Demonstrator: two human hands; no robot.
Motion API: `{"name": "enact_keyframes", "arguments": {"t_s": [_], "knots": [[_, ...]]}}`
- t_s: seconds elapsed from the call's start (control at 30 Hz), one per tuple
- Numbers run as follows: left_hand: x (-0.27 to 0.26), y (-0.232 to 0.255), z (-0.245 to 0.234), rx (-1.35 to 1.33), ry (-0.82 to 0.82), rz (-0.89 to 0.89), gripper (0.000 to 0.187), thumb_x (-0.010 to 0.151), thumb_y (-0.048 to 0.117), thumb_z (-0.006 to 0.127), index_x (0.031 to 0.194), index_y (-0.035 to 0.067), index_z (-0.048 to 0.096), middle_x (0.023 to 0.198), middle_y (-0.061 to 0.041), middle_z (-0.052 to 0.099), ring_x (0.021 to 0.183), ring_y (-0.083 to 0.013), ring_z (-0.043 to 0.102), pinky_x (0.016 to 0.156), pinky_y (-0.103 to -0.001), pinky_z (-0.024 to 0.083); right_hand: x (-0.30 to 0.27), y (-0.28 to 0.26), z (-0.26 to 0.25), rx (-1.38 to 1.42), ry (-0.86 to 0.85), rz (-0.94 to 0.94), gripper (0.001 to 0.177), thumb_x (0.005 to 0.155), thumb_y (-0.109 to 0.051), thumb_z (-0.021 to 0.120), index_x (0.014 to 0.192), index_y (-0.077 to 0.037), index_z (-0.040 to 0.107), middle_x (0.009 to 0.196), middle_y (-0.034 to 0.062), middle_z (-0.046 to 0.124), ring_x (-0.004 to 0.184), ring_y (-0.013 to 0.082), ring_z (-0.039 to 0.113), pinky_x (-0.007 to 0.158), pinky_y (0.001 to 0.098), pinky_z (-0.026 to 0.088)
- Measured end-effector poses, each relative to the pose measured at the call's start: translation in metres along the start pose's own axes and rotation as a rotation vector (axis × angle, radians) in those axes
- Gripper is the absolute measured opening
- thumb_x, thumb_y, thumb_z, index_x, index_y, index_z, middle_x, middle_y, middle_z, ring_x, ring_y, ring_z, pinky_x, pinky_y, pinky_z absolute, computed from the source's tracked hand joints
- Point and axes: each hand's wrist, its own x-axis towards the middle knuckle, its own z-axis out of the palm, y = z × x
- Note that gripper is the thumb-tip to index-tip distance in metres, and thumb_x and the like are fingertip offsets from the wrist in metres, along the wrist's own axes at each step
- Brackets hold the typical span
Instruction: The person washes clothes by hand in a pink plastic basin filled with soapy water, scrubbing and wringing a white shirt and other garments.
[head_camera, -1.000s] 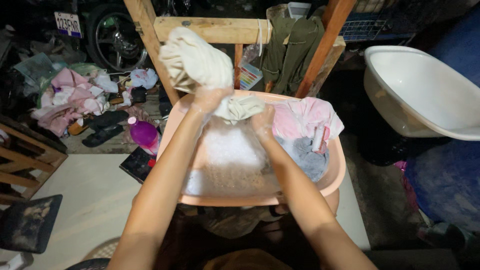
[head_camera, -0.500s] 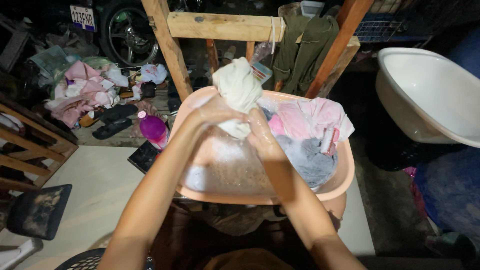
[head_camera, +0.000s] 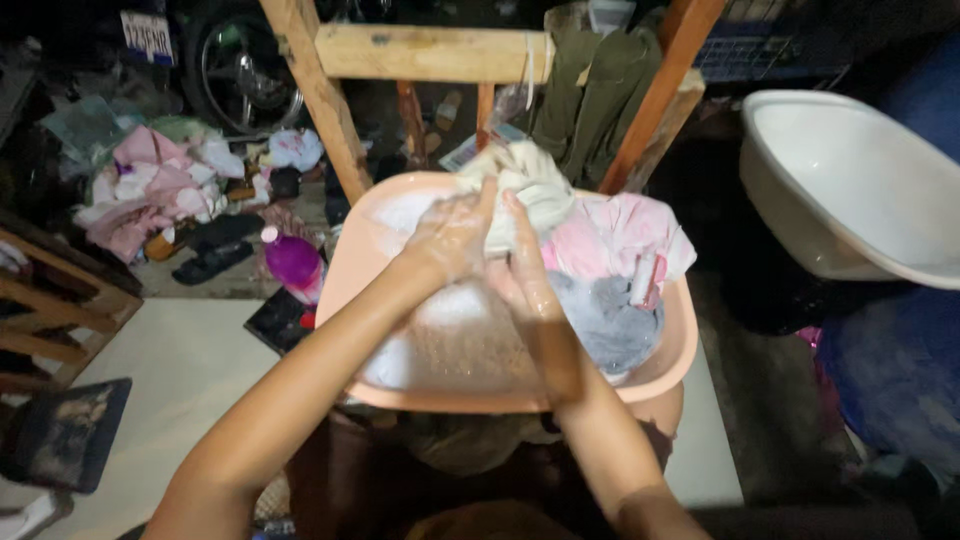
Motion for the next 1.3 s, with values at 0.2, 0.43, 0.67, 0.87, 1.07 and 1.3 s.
{"name": "enact_keyframes", "arguments": {"t_s": [0.2,0.43,0.67,0.87,1.07,1.3], "knots": [[-0.028,-0.018,0.01,-0.68,0.63,0.615,0.121,0.061,0.032,0.095,0.156,0.002,0.026,0.146,-0.029,0.045,0.136,-0.0353,0.049,0.116,-0.041,0.042,0.027,-0.02,0.002,0.11,0.084,-0.093,0.046,0.088,-0.034,0.064,0.12,0.0,0.064,0.111,0.0154,0.072,0.102,0.0326,0.071,0.097,0.0467,0.055],[0.009,0.021,0.063,-1.705,0.782,0.287,0.082,0.086,0.027,0.084,0.145,0.004,0.033,0.143,-0.015,0.053,0.131,-0.0258,0.053,0.114,-0.039,0.044,0.006,0.011,0.026,-0.163,-0.025,-0.472,0.049,0.095,-0.029,0.069,0.134,-0.004,0.054,0.126,0.0131,0.061,0.119,0.0262,0.057,0.109,0.0405,0.046],[0.045,0.003,0.07,-1.579,0.406,0.093,0.072,0.083,0.033,0.083,0.132,0.0,0.043,0.132,-0.018,0.058,0.122,-0.0275,0.058,0.106,-0.039,0.048,-0.011,-0.03,0.027,-1.113,-0.044,-0.686,0.047,0.099,-0.026,0.064,0.135,0.002,0.053,0.131,0.0168,0.059,0.124,0.0279,0.055,0.11,0.0387,0.044],[0.057,-0.003,0.068,-1.271,0.13,0.105,0.065,0.08,0.039,0.082,0.121,-0.002,0.052,0.123,-0.021,0.062,0.115,-0.029,0.062,0.1,-0.04,0.051,-0.048,-0.078,0.038,-1.365,-0.279,-0.879,0.034,0.099,-0.022,0.062,0.125,-0.002,0.056,0.122,0.0125,0.061,0.116,0.0248,0.058,0.105,0.0368,0.046],[0.09,-0.006,0.054,-0.771,-0.123,0.151,0.062,0.078,0.044,0.081,0.11,-0.005,0.061,0.114,-0.024,0.067,0.107,-0.0304,0.067,0.094,-0.04,0.053,-0.053,-0.088,0.021,-2.105,-0.784,-1.184,0.021,0.099,-0.019,0.061,0.116,-0.005,0.059,0.114,0.0081,0.064,0.109,0.0218,0.061,0.1,0.0349,0.047],[0.134,-0.033,0.053,-0.165,-0.36,0.042,0.063,0.075,0.05,0.08,0.098,-0.008,0.071,0.104,-0.027,0.072,0.098,-0.0321,0.072,0.086,-0.04,0.057,0.002,-0.046,0.003,-2.501,-1.074,-1.563,0.008,0.099,-0.014,0.059,0.105,-0.01,0.063,0.104,0.003,0.067,0.1,0.0182,0.064,0.094,0.0327,0.049]]}}
